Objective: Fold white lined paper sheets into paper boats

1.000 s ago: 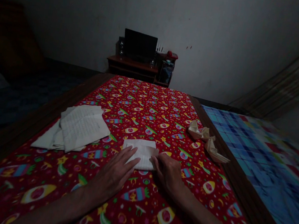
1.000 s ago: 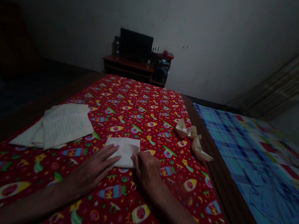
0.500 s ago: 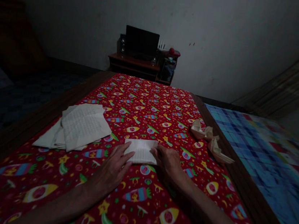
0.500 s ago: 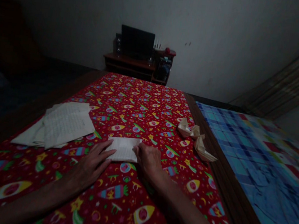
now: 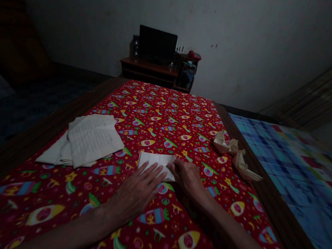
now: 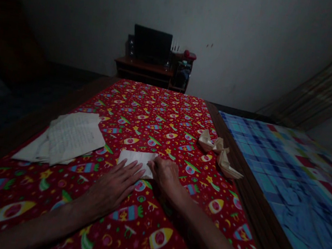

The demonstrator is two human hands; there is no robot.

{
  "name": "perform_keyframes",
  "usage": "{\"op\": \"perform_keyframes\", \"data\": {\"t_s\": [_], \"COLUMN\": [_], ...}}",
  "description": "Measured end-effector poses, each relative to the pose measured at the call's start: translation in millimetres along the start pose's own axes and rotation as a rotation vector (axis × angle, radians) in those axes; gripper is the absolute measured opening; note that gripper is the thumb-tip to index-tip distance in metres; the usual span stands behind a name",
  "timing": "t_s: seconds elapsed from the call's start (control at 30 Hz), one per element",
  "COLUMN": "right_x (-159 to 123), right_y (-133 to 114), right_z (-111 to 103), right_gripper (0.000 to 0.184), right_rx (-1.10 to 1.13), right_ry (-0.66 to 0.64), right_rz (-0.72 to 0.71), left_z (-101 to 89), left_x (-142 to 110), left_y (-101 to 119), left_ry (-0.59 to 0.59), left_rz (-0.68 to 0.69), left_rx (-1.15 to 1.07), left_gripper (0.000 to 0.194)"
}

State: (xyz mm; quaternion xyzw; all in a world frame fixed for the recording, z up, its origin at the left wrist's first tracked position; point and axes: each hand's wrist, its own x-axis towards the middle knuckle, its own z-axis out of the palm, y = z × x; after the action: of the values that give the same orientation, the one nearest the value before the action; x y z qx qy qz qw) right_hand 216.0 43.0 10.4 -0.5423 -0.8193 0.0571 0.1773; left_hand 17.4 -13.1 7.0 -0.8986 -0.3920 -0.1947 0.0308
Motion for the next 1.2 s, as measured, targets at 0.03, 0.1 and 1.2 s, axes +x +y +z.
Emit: {"op": "perform_keyframes", "data": {"t_s": [0.03, 0.1, 1.2], "right_x": [0.0, 0.1, -30.4], "right_y": [0.2, -0.1, -10.7], "right_z": [0.3, 0.6, -1.5], "right_gripper": [0.035, 0.034, 0.033], "right_rx": [0.001, -0.006, 0.566], "right_ry": [0.001, 0.009, 0.211], "right_rz": [-0.007, -0.018, 0.200], "left_z": [1.4, 4.3, 12.9], "left_x": [0.7, 0.8, -8.9], "left_y": [1.2, 2.3, -3.8], "left_ry": [-0.011, -0.032, -0.045], "left_rz": [0.008, 0.022, 0.037], "left_rx": [-0.005, -0.022, -0.024], "left_gripper": [0.040, 0.041, 0.047]}}
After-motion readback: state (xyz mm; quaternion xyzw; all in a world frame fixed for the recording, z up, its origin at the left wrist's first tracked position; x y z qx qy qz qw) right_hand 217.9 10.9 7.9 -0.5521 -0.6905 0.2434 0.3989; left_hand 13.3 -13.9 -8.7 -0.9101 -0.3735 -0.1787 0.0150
